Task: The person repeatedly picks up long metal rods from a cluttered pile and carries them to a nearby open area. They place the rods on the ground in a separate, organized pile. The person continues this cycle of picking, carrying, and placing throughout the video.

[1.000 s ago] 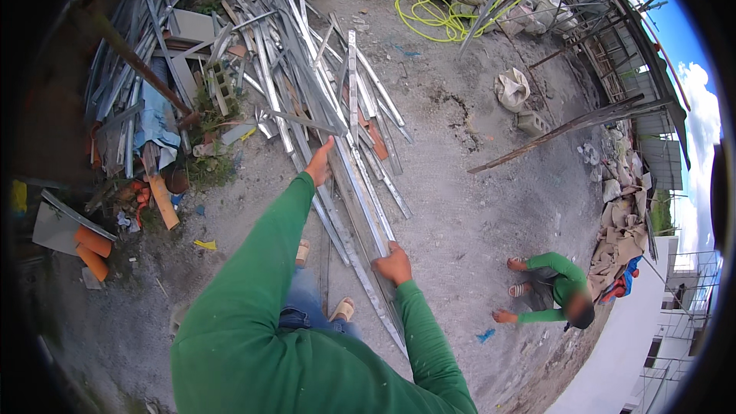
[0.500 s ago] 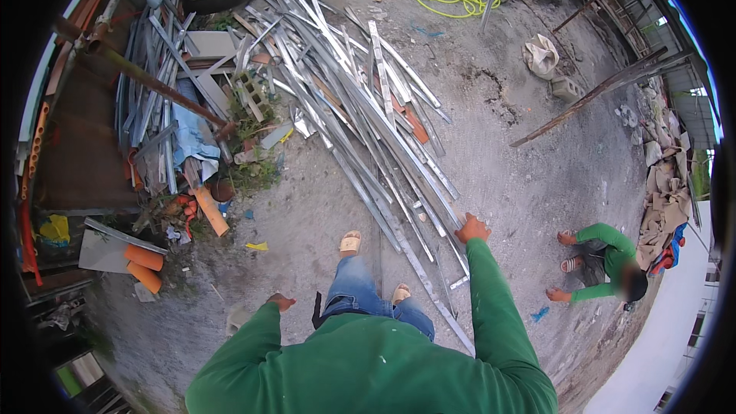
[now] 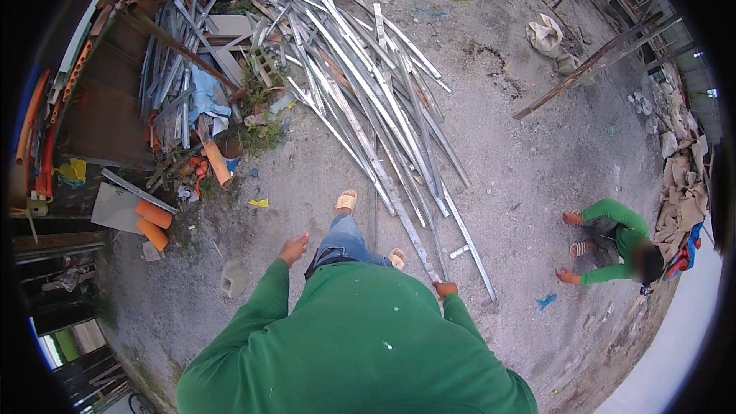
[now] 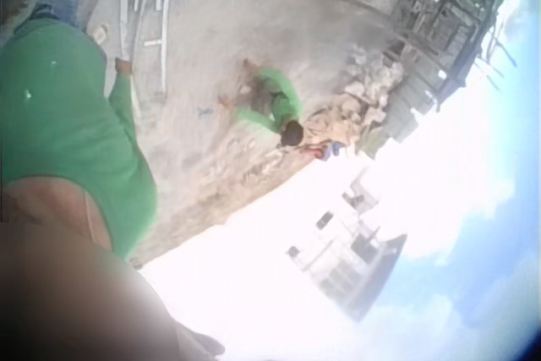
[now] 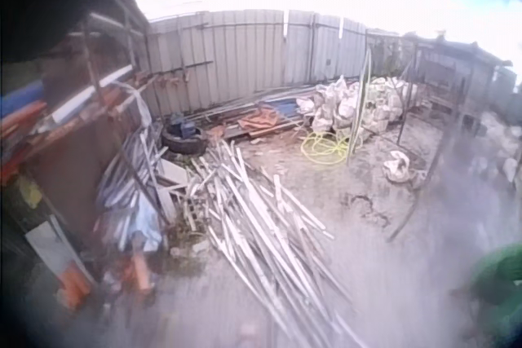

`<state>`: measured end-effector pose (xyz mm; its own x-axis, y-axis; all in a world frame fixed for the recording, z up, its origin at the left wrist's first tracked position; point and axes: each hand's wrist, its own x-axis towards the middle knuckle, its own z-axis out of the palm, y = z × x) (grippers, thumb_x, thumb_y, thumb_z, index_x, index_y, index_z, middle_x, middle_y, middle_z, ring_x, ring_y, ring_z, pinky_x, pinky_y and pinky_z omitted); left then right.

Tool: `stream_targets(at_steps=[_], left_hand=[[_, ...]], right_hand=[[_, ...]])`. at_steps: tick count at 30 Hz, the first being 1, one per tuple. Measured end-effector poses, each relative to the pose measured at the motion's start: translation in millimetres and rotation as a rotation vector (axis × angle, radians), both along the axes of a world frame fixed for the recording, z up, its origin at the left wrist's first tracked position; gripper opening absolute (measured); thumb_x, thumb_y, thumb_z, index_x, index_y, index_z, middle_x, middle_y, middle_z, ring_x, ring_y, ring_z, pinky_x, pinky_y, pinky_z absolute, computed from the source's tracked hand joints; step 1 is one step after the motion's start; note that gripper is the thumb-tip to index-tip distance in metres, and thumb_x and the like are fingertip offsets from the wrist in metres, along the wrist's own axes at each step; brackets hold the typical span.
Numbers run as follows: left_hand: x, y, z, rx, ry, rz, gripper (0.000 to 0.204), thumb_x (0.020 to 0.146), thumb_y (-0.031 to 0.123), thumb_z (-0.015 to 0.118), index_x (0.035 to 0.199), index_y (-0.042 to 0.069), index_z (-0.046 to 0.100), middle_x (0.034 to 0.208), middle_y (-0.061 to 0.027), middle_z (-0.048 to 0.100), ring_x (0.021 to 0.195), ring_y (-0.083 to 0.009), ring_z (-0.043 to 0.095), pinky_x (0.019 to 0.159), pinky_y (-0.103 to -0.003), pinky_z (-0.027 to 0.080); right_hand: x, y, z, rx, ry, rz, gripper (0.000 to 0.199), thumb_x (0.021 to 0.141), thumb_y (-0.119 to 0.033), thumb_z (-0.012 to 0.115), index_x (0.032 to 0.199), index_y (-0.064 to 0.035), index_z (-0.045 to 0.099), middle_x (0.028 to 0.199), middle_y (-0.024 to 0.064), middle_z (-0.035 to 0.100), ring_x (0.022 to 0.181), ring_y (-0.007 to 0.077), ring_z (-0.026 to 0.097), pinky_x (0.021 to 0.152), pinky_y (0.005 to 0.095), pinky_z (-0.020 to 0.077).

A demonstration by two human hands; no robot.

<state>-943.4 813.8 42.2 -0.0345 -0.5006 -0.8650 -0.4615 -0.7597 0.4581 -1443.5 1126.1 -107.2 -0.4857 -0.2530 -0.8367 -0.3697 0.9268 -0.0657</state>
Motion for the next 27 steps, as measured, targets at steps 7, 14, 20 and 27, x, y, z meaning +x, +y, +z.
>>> stream_targets(at_steps=[7, 14, 20, 27], left_hand=[[19.1, 105.1, 5.9, -0.057, -0.207, -0.306, 0.074, 0.091, 0.064, 0.048, 0.135, 0.005, 0.054, 0.128, -0.0134, 0.061, 0.111, -0.0267, 0.061, 0.095, -0.037, 0.046], [8.7, 177.1, 58.3, -0.072, -0.2, -0.109, 0.078, 0.092, 0.065, 0.046, 0.14, 0.003, 0.048, 0.138, -0.0133, 0.054, 0.116, -0.0295, 0.059, 0.097, -0.037, 0.045], [32.1, 217.9, 57.4, -0.11, -0.171, -0.018, 0.081, 0.091, 0.067, 0.046, 0.141, 0.004, 0.046, 0.14, -0.0127, 0.052, 0.116, -0.0295, 0.058, 0.09, -0.036, 0.046], [123.0, 338.0, 19.4, -0.111, -0.09, 0.256, 0.085, 0.09, 0.069, 0.045, 0.145, 0.005, 0.04, 0.141, -0.0114, 0.051, 0.117, -0.0319, 0.057, 0.092, -0.042, 0.045]], right_hand=[[0.6, 190.5, 20.7, -0.06, -0.428, -0.216, 0.042, 0.087, -0.039, 0.066, 0.121, -0.0142, 0.062, 0.118, 0.0037, 0.065, 0.098, 0.025, 0.063, 0.081, 0.0443, 0.0467], [2.2, 204.3, 71.2, -0.049, -0.408, -0.62, 0.039, 0.086, -0.039, 0.066, 0.113, -0.0114, 0.062, 0.105, 0.0049, 0.067, 0.084, 0.0231, 0.065, 0.072, 0.0434, 0.0487], [9.0, 149.4, 74.9, -0.206, -0.407, -0.546, 0.038, 0.085, -0.039, 0.069, 0.11, -0.0107, 0.063, 0.1, 0.0046, 0.068, 0.076, 0.0215, 0.065, 0.067, 0.0401, 0.0488], [15.3, 71.4, 83.3, -0.197, -0.377, -0.192, 0.04, 0.085, -0.039, 0.068, 0.116, -0.0131, 0.064, 0.105, 0.0039, 0.068, 0.082, 0.0213, 0.066, 0.068, 0.0411, 0.0498]])
